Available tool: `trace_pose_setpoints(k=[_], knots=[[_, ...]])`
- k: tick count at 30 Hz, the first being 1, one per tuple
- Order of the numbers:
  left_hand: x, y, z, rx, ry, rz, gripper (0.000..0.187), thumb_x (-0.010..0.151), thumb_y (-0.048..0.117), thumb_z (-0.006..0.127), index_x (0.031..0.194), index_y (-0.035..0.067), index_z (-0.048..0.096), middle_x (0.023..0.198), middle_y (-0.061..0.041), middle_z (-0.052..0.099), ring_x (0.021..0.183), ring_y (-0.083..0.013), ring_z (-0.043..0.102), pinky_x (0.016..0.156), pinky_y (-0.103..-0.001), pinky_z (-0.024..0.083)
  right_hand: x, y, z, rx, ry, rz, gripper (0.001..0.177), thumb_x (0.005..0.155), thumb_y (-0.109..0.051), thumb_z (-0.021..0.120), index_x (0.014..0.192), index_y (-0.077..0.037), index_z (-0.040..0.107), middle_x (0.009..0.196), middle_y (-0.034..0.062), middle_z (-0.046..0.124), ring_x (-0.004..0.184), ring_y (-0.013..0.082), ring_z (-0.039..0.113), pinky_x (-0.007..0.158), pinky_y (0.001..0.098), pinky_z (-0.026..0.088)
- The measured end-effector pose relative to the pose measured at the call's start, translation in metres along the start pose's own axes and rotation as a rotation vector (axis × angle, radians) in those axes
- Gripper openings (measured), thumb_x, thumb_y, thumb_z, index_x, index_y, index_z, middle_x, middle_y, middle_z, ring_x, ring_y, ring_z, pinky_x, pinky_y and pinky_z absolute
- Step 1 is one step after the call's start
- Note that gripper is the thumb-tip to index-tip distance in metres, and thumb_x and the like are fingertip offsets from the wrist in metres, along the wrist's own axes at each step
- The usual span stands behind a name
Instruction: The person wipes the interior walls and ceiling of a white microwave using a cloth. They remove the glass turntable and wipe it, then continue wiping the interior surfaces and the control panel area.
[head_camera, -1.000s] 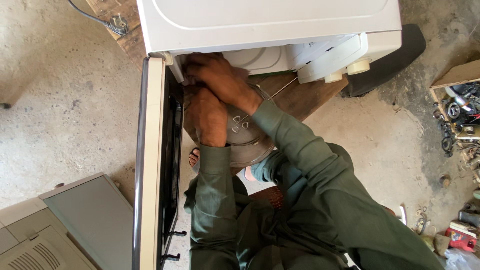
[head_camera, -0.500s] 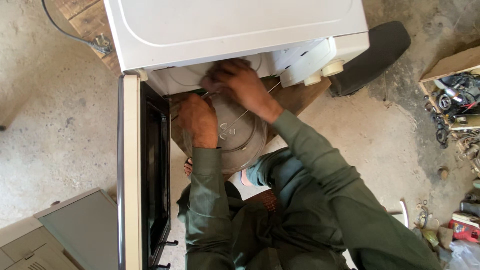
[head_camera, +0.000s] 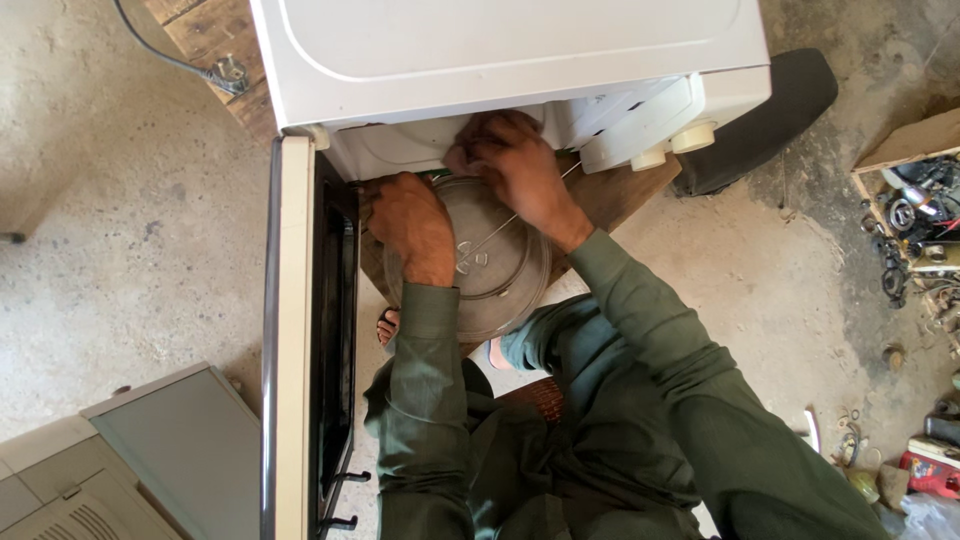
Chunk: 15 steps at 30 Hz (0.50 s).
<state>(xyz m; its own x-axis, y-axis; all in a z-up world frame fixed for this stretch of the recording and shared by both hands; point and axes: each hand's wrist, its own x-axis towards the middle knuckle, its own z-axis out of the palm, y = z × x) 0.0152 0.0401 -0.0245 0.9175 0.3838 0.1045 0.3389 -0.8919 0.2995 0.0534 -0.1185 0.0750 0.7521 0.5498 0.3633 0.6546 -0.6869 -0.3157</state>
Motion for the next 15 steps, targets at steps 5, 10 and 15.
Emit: trace_pose_setpoints(k=[5,10,15], knots=[[0.002,-0.002,-0.008,-0.001,0.021,-0.001,0.016,0.092,0.022,0.069,0.092,0.007,0.071,0.091,-0.016,0.07,0.078,-0.0336,0.072,0.057,-0.046,0.057,0.022,-0.015,0.021,0.096,-0.1,-0.05,0.033,0.082,-0.005,0.077,0.115,-0.008,0.074,0.122,0.0096,0.065,0.121,0.0335,0.058,0.1,0.0441,0.052],[-0.002,-0.008,-0.021,-0.086,0.07,0.039,0.015,0.088,0.02,0.068,0.091,0.005,0.07,0.091,-0.017,0.07,0.079,-0.0352,0.072,0.057,-0.049,0.057,0.038,-0.032,0.041,0.077,-0.118,-0.118,0.034,0.081,-0.011,0.073,0.115,-0.009,0.074,0.124,0.0105,0.064,0.121,0.033,0.056,0.105,0.047,0.047],[-0.001,-0.017,-0.037,-0.092,0.028,-0.017,0.016,0.09,0.019,0.067,0.095,0.004,0.069,0.092,-0.02,0.07,0.08,-0.038,0.071,0.063,-0.052,0.057,0.052,-0.047,0.06,0.169,-0.075,-0.156,0.028,0.093,-0.018,0.066,0.119,-0.01,0.072,0.132,0.0078,0.064,0.128,0.0287,0.056,0.109,0.045,0.046]])
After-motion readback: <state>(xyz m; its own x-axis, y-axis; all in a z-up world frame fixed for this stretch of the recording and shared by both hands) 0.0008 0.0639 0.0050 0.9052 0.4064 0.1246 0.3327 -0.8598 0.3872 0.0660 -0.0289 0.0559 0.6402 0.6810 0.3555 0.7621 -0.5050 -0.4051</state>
